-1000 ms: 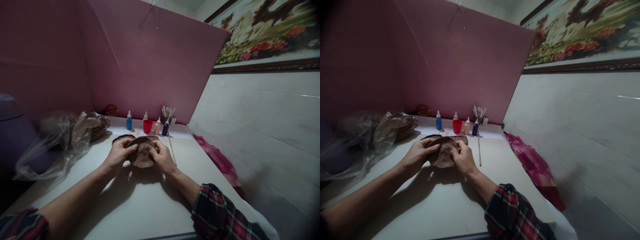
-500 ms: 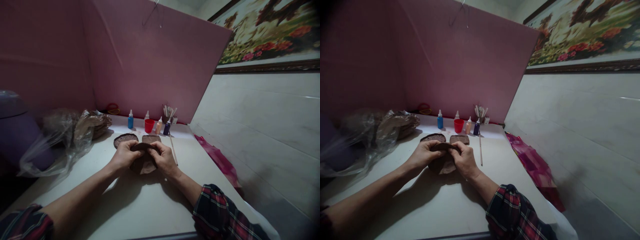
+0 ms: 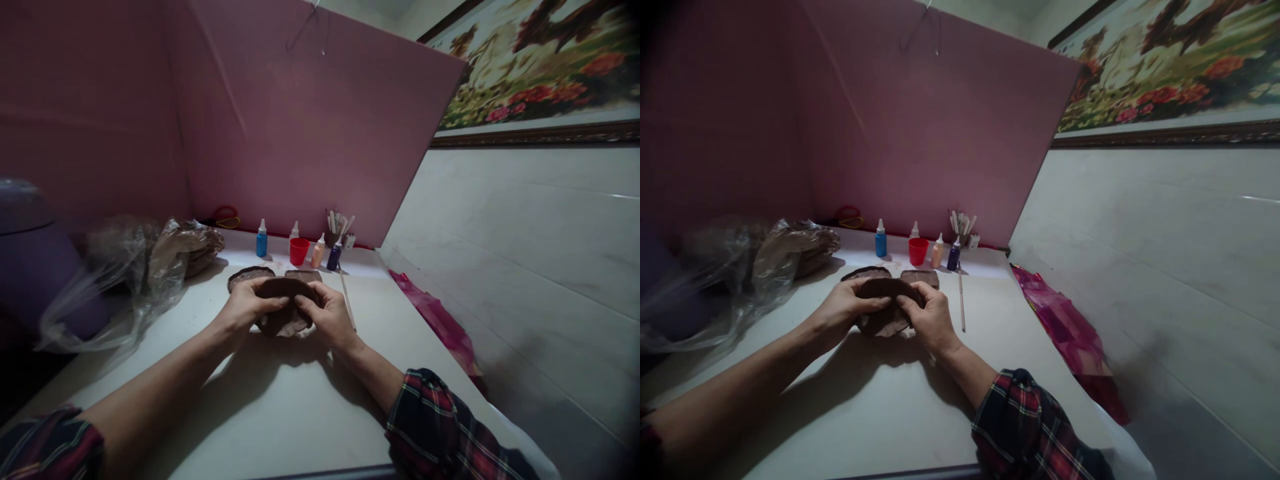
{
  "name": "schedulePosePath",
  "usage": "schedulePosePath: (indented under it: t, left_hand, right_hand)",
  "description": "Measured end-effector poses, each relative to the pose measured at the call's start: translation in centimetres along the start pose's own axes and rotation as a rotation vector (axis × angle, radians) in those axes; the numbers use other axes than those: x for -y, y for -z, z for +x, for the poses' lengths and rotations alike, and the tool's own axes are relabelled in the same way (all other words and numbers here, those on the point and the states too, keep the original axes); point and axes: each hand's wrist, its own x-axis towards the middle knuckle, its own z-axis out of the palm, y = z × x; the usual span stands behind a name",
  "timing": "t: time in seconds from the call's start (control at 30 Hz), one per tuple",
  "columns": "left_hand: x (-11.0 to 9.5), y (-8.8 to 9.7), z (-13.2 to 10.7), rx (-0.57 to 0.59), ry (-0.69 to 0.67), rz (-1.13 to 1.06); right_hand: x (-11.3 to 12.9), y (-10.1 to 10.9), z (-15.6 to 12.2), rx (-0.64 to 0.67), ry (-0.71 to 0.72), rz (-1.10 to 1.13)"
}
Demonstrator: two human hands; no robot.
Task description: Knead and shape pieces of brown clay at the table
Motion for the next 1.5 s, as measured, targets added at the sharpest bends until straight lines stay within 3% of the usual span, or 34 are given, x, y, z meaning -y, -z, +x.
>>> schedulePosePath:
  t: [0.1,0.43,0.6,0.9,1.1,1.23,1.3,1.43,1.5]
  left_hand:
    - [0.0,-0.1,0.0,-0.035,0.034,0.035]
    - [-0.1,-1.3,-0.3,-0.127,-0.048,0.101]
    - [-0.1,-1.0,-0.3,-0.058,0.004,0.077]
    - [0.2,-0.8,-0.1,-0.100,0.054,-0.004]
    - [-0.2,0.3,0.0,0.082,0.190,0.213]
    - [-0.4,0.4,-0.1,0.146,0.202,0.186]
    - [-0.3,0.3,-0.1,0.130,0.221,0.141]
    - [-0.1,0.1,0.1,0.066,0.213,0.046]
    - [-0.2,0.0,0.2,0.022,0.185,0.025]
  right_hand:
    - [0.3,-0.1,-0.2,0.001,0.006,-0.013]
    - [-0.3,-0.3,-0.7,-0.015,0.069,-0.197]
    - [-0.4,-0.1,-0.3,-0.037,0.040,-0.141]
    - [0.0,0.0,0.1,0.000,0.024,-0.139]
    - [-0.3,0.7,0.6,0.227,-0.115,0.051]
    - [-0.5,1.1,0.8,0.309,-0.183,0.125]
    - [-0.7,1.1,0.9,0.285,-0.180,0.084]
    - [-1.5,0.9,1.1,0.104,-0.169,-0.087]
    - [-1.6,0.7,1.1,0.079,-0.208,-0.048]
